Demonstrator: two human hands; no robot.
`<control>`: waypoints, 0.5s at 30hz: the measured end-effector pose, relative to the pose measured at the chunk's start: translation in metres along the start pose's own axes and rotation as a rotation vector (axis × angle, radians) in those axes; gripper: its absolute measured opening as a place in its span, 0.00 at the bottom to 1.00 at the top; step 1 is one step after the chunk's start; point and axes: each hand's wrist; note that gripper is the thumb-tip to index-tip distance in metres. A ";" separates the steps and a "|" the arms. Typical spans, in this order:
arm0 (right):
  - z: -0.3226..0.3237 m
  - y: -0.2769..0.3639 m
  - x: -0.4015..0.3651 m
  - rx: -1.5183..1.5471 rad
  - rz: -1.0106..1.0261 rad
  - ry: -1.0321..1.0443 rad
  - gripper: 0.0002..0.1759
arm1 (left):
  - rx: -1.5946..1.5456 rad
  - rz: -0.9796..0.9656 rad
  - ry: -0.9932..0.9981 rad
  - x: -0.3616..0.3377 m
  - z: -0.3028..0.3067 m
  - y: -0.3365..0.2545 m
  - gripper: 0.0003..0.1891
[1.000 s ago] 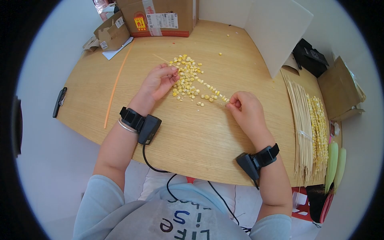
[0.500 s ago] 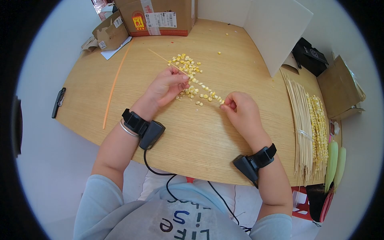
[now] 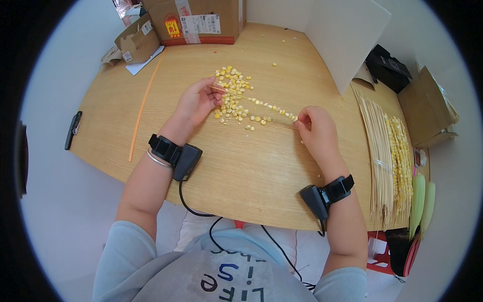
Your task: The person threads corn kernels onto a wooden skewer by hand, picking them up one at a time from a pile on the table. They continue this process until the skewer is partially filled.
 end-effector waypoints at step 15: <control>0.009 0.016 -0.004 -0.193 0.187 0.004 0.13 | 0.776 0.059 0.191 -0.025 -0.033 0.004 0.13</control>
Point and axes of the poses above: each hand's wrist, its own x-axis towards the middle knuckle, its own z-axis out of the back of the hand, y = z × x, and after that the axes turned 1 degree about y, right-handed
